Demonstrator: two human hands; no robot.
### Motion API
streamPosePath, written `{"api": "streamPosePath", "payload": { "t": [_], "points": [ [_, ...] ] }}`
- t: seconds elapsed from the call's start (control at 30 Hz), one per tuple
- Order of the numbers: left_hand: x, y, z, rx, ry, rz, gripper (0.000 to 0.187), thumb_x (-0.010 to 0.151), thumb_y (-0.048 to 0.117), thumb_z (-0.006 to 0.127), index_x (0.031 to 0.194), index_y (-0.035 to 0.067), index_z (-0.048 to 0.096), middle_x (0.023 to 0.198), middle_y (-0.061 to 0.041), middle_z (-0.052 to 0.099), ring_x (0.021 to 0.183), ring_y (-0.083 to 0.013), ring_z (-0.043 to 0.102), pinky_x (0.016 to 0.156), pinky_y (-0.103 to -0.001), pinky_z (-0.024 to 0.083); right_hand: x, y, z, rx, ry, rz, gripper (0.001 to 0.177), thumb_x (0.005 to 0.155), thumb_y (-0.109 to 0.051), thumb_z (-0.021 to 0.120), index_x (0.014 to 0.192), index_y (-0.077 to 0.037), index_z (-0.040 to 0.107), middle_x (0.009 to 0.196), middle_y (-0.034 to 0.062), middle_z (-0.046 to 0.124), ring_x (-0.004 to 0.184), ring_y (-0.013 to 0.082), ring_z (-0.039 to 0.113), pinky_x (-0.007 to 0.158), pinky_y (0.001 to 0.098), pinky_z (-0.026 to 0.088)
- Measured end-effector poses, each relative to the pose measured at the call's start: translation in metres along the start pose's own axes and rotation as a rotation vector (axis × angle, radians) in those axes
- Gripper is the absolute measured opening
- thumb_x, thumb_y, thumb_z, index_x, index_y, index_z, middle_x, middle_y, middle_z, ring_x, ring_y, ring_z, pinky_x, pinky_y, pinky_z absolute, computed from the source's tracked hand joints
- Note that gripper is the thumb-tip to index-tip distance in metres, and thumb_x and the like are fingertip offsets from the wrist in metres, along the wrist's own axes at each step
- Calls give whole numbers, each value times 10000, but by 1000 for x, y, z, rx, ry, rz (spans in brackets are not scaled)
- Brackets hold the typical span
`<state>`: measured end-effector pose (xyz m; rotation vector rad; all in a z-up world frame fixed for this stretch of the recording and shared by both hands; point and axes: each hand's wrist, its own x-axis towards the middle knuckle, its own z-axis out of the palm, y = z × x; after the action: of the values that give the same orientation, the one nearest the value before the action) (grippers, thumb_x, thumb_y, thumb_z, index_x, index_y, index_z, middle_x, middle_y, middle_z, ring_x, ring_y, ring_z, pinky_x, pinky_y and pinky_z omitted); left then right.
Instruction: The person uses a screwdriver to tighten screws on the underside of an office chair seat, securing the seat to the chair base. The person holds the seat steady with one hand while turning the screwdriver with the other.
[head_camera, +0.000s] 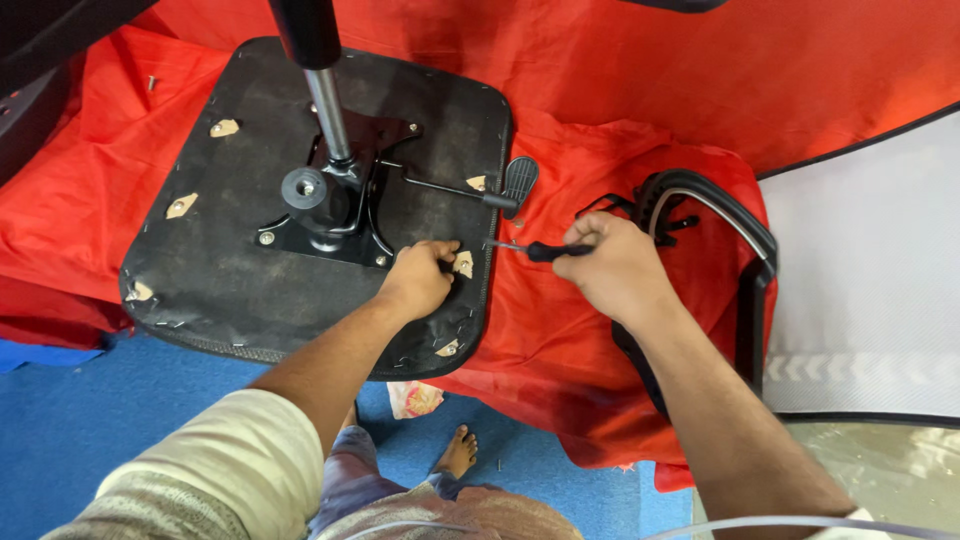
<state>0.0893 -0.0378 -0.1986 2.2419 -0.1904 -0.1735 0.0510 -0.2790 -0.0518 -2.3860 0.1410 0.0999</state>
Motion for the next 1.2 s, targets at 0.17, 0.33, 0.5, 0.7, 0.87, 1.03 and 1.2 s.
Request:
{"api": "streamPosePath", "payload": {
  "t": [0.17, 0.33, 0.5, 0.7, 0.87, 1.03, 1.2],
  "points": [
    [-5, 4, -1, 27, -90, 1, 604, 823, 12, 668, 1407, 148, 602, 1342, -31, 663, 1236, -326, 541, 1119, -370, 409, -2, -31, 6, -33, -28, 29, 236, 754, -138, 832, 948, -44, 736, 787, 66, 730, 679, 132, 645, 663, 304, 525],
    [-8, 10, -3, 31, -137, -96, 630, 850, 52, 672, 1444, 235, 566, 1328, -20, 665, 1282, -298, 505, 1129, -359, 405, 2, -48, 14, 7, 36, -85, 263, 744, -163, 846, 943, -47, 719, 787, 62, 740, 695, 122, 682, 672, 295, 543],
    [-11, 16, -4, 101, -154, -82, 562, 856, 84, 674, 1368, 313, 647, 1411, 66, 614, 1303, -274, 481, 1149, -379, 380, 6, -62, 18, 28, 98, -164, 217, 766, -114, 829, 905, -26, 688, 746, 82, 736, 644, 142, 690, 615, 298, 547],
    [-10, 20, 1, 141, -161, -124, 605, 841, 36, 581, 1380, 305, 640, 1454, 93, 552, 1318, -273, 432, 1128, -440, 336, 8, -73, 22, 98, 63, -170, 191, 818, -73, 787, 909, -2, 636, 694, 103, 727, 581, 151, 705, 529, 300, 536],
    [-6, 21, 0, 139, -193, -147, 612, 834, 29, 565, 1384, 289, 635, 1428, 88, 549, 1297, -252, 446, 1132, -409, 326, 12, -78, 26, 17, 75, -177, 226, 812, -118, 815, 923, -16, 646, 713, 96, 724, 598, 153, 708, 562, 310, 555],
    [-4, 21, 0, 159, -203, -144, 626, 822, 7, 554, 1373, 290, 650, 1403, 93, 549, 1279, -235, 448, 1117, -390, 315, 16, -77, 28, -13, 68, -183, 243, 811, -141, 823, 937, -19, 656, 723, 93, 727, 607, 157, 707, 579, 315, 556],
    [-7, 23, 1, 142, -191, -140, 637, 815, -10, 545, 1369, 285, 650, 1373, 101, 564, 1247, -220, 461, 1075, -380, 329, 18, -74, 30, -15, 84, -222, 258, 805, -147, 831, 943, -11, 660, 733, 99, 725, 613, 169, 708, 585, 323, 557]
  ]
}}
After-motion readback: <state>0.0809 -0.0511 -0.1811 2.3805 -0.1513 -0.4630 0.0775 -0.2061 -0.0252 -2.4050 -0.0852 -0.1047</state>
